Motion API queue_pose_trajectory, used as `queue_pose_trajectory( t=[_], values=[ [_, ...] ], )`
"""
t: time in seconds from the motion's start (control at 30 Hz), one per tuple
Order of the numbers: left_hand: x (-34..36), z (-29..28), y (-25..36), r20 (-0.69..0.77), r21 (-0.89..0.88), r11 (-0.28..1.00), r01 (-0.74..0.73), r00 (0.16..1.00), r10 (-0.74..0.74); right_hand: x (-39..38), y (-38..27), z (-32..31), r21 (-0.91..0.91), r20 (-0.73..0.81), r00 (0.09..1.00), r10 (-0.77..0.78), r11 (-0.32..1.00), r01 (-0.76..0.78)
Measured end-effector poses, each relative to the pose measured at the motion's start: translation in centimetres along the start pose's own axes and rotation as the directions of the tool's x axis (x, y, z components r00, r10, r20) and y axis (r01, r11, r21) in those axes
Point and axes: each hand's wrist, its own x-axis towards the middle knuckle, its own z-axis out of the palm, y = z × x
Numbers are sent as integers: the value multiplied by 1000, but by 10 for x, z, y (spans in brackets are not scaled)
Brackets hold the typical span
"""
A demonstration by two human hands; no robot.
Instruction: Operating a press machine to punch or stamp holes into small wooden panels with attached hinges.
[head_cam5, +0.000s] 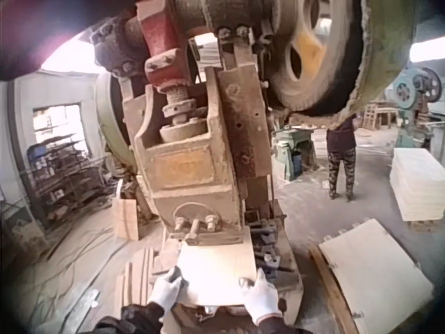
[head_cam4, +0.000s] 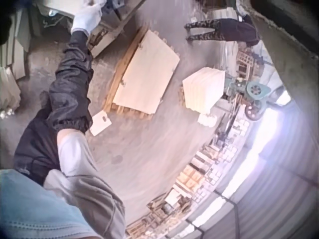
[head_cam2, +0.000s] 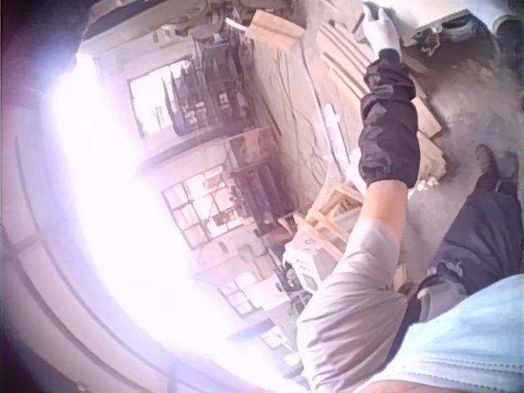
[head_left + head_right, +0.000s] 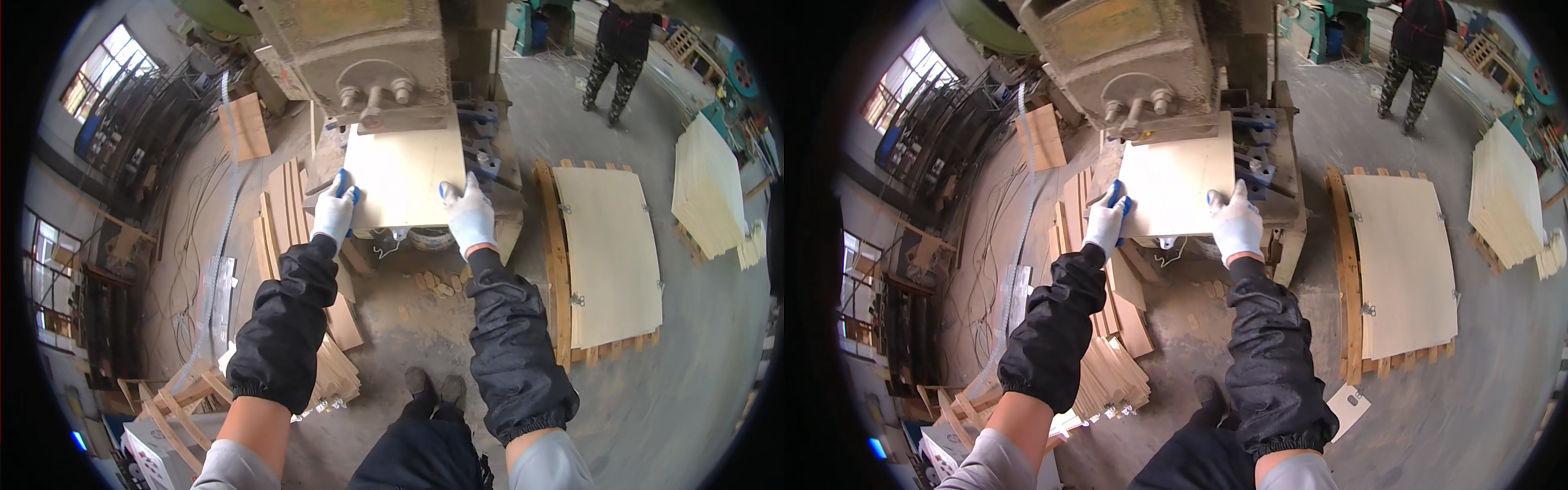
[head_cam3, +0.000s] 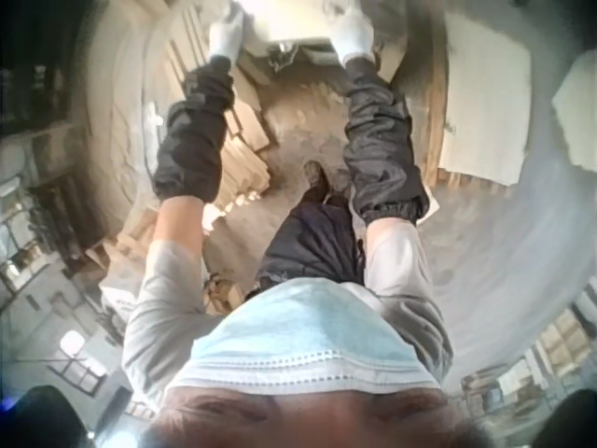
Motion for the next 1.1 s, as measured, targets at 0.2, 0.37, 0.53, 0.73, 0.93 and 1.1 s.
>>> queue_pose_trajectory(
  t=[0.2,0.37,0.53,0.73,0.93,1.1],
  values=[
    [0,-4,-4,5,11,1000,22,1000,-22,2,-4,4,27,46,997,55,998,-57],
    [6,-8,-1,24,52,996,70,997,-72,4,-4,8,-2,29,999,34,999,-34],
    [10,-7,-6,28,39,999,3,1000,-4,2,-7,5,6,-15,1000,14,1000,-14],
    [18,-6,-29,-40,184,976,-119,991,129,3,-2,13,36,20,1000,12,999,-13],
    [14,-5,-19,0,127,992,-26,1000,27,-5,-21,2,119,40,998,53,991,-57],
    [17,0,-26,-16,191,977,-96,995,101,-1,-9,4,175,27,1000,-2,984,-3]
  ],
)
